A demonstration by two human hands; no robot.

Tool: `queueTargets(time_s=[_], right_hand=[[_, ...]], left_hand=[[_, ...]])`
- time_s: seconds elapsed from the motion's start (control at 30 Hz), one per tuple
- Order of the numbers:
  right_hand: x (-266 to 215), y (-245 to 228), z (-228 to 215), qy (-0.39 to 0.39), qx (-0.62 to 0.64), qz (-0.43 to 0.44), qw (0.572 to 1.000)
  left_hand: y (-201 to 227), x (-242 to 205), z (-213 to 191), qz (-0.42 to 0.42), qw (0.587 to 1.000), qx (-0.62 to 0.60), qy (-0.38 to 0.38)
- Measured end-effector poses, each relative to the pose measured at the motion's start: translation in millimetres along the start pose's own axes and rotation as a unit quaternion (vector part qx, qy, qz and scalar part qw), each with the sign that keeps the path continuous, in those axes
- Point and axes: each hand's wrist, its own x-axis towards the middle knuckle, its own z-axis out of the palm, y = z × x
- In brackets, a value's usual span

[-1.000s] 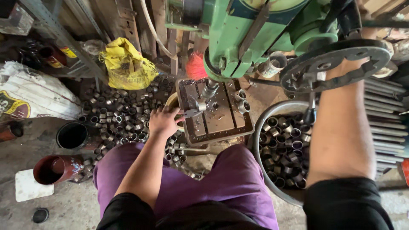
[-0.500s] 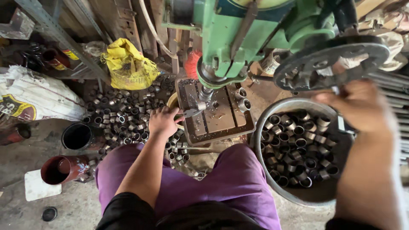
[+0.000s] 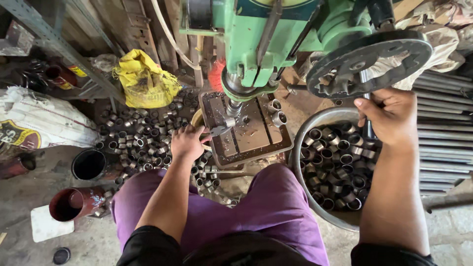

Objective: The person operates a drill press to drill holes into small metal cylindrical parts. They pick up parts from a large metal bowl, place them under the drill bit, operate the lever to drill, and then place the finished parts into a tray.

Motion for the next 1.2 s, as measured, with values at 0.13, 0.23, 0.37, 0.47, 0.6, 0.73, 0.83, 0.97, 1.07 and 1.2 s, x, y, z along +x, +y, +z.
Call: queueTargets(time_s=[0.13, 0.23, 0.37, 0.47, 0.6, 0.73, 0.83, 0.97, 1.07, 1.2], right_hand=[[1, 7, 1, -0.004, -0.002, -0.033, 0.999], [2, 22, 7, 0.005, -0.012, -0.045, 0.999], [3, 42, 22, 0.029, -0.005, -0.062, 0.998], [-4, 39, 26, 0.079, -0.069, -0.065, 0.992], [-30, 0, 20, 0.180, -0.309, -0.202, 0.912], [-47, -37, 14, 0.312, -0.279, -0.247, 0.874], [-46, -56, 18, 0.349, -0.363, -0.240, 0.830], [-56, -71, 20, 0.305, -0.535, -0.213, 0.759], [-72, -64, 11, 0.231, -0.330, -0.181, 0.897], [-85, -55, 12, 0.185, -0.155, -0.185, 0.953]], left_hand=[[-2, 3, -2, -0.019, 0.998, 0.007, -0.056], [-5, 7, -4, -0.012, 0.998, 0.015, -0.059], [0, -1, 1, -0.008, 1.000, -0.007, -0.003], [0, -2, 4, -0.012, 1.000, -0.011, 0.008], [1, -1, 2, -0.006, 1.000, 0.009, 0.022], [5, -5, -3, -0.034, 0.999, -0.021, -0.018], [5, -3, -5, -0.036, 0.999, -0.010, -0.026], [2, -4, -2, -0.013, 1.000, 0.024, 0.006], [-3, 3, 2, -0.018, 0.998, 0.052, 0.016], [-9, 2, 2, -0.049, 0.994, 0.019, -0.097]])
